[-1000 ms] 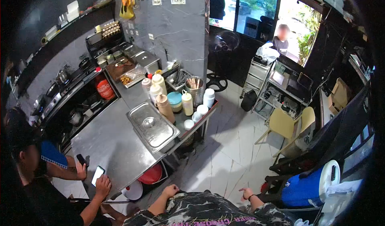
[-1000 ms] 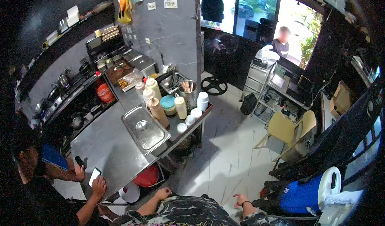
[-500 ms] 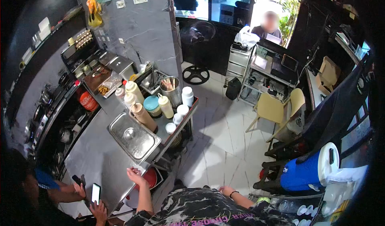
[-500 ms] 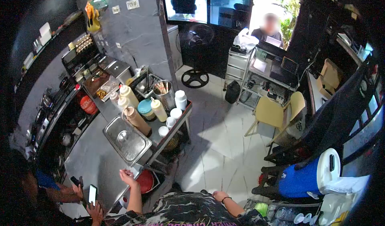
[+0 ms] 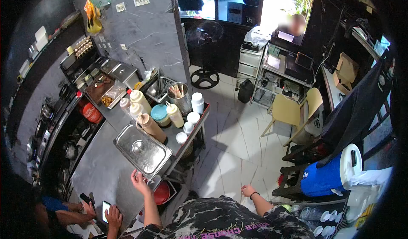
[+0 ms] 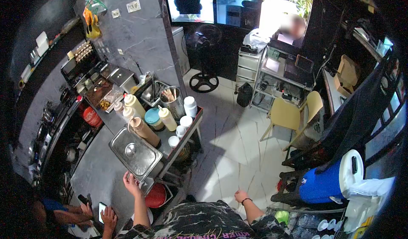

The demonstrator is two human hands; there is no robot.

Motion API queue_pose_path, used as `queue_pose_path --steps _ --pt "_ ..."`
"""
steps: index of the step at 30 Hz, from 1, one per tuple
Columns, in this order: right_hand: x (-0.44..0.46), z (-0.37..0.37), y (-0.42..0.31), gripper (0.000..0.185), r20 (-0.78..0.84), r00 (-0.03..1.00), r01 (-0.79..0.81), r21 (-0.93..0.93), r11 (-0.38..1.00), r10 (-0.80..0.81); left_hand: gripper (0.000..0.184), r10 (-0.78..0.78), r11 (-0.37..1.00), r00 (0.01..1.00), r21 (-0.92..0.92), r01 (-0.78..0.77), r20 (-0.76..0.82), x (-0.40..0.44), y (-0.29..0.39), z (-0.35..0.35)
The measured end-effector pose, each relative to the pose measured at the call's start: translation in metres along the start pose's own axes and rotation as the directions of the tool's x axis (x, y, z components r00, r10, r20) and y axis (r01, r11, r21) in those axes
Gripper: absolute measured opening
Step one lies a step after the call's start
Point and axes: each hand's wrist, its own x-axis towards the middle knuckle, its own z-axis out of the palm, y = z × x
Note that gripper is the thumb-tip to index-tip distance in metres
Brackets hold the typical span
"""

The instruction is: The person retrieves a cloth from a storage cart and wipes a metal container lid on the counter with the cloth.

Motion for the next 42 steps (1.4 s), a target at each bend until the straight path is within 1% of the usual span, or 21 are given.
queue_pose_path --steps 2,4,5,6,7,8,9,11,12,14,15,17,19,21,23,26,31,34,37,39,42 --pt "-0.004 0.011 0.007 0.03 0.016 1.0 -0.008 0.016 1.0 0.008 0.024 0.002 0.999 1.0 0.039 -0.002 -0.001 -0.002 0.002 0.002" --pt "-0.012 0.023 0.012 0.025 0.074 0.997 0.03 -0.142 0.989 -0.019 0.025 0.006 0.999 0.999 0.033 -0.007 0.032 0.002 -0.009 -0.004" --pt "-0.012 0.031 0.019 0.025 0.075 0.997 0.03 -0.143 0.989 -0.02 0.025 0.009 1.0 0.998 0.024 -0.011 0.067 0.005 -0.013 -0.008" --pt "-0.012 0.04 0.025 0.025 0.087 0.994 0.081 -0.243 0.967 -0.062 0.025 0.01 1.0 0.998 0.025 -0.012 0.065 0.009 -0.011 -0.011" --pt "-0.008 0.045 0.031 0.025 0.103 0.989 0.132 -0.341 0.931 -0.102 0.026 0.019 0.996 0.995 0.083 -0.027 0.097 0.013 -0.009 -0.015" --pt "-0.013 0.047 0.033 0.026 0.084 0.98 0.201 -0.39 0.899 -0.183 0.028 0.025 0.989 0.991 0.141 -0.043 0.129 0.013 -0.003 -0.013" --pt "-0.014 0.047 0.033 0.026 0.084 0.98 0.201 -0.392 0.898 -0.182 0.028 0.023 0.989 0.992 0.14 -0.041 0.127 0.012 0.003 -0.011" --pt "-0.015 0.047 0.034 0.026 0.089 0.972 0.235 -0.463 0.855 -0.219 0.034 -0.168 0.983 0.984 0.083 0.163 0.059 0.012 0.015 -0.004" --pt "-0.004 0.05 0.045 0.026 0.093 0.971 0.238 -0.469 0.851 -0.22 0.039 -0.179 0.983 0.981 0.041 0.177 0.068 0.012 0.016 -0.004" --pt "0.015 0.053 0.061 0.026 0.131 0.987 0.13 -0.274 0.953 -0.098 0.04 -0.148 0.987 0.986 0.075 0.142 0.081 0.022 0.004 -0.01" --pt "0.008 0.045 0.054 0.026 0.136 0.986 0.135 -0.281 0.95 -0.1 0.041 -0.119 0.988 0.988 0.111 0.107 0.103 0.025 -0.001 -0.012" --pt "-0.005 0.026 0.04 0.027 0.121 0.99 0.098 -0.185 0.978 -0.077 0.043 -0.125 0.987 0.989 0.11 0.116 0.077 0.025 -0.006 -0.012" --pt "0.014 0.032 0.058 0.025 0.122 0.989 0.102 -0.175 0.979 -0.081 0.044 -0.125 0.989 0.989 0.087 0.118 0.074 0.019 0.002 -0.006" --pt "-0.007 0.017 0.037 0.023 0.081 0.997 -0.004 0.0 1.0 0.004 0.045 -0.033 0.988 0.994 0.155 0.017 0.106 0.025 -0.013 -0.014" --pt "-0.021 0.014 0.025 0.021 0.094 0.995 0.017 -0.042 0.999 -0.013 0.044 -0.061 0.982 0.994 0.186 0.044 0.087 0.029 -0.019 -0.017" --pt "-0.025 0.017 0.024 0.019 0.109 0.994 -0.007 0.021 1.0 0.004 0.045 -0.12 0.982 0.99 0.154 0.106 0.079 0.021 -0.005 -0.012" --pt "-0.04 0.023 0.005 0.019 0.133 0.991 0.02 -0.049 0.999 -0.013 0.047 -0.128 0.984 0.99 0.135 0.12 0.057 0.024 -0.01 -0.012" --pt "-0.037 0.027 0.005 0.018 0.15 0.989 0.011 -0.046 0.999 -0.003 0.047 -0.128 0.982 0.989 0.146 0.117 0.068 0.023 -0.008 -0.009" --pt "-0.027 0.027 0.014 0.018 0.17 0.985 -0.001 0.003 1.0 0.001 0.047 -0.132 0.982 0.989 0.147 0.121 0.064 0.019 -0.002 -0.007" --pt "-0.021 0.027 0.019 0.017 0.18 0.984 -0.01 0.101 0.995 -0.009 0.046 -0.128 0.98 0.991 0.156 0.12 0.047 0.016 0.003 -0.004" --pt "-0.02 0.022 0.023 0.016 0.178 0.984 -0.013 0.063 0.998 0.001 0.042 -0.168 0.985 0.983 0.062 0.164 0.073 0.015 0.005 -0.004"
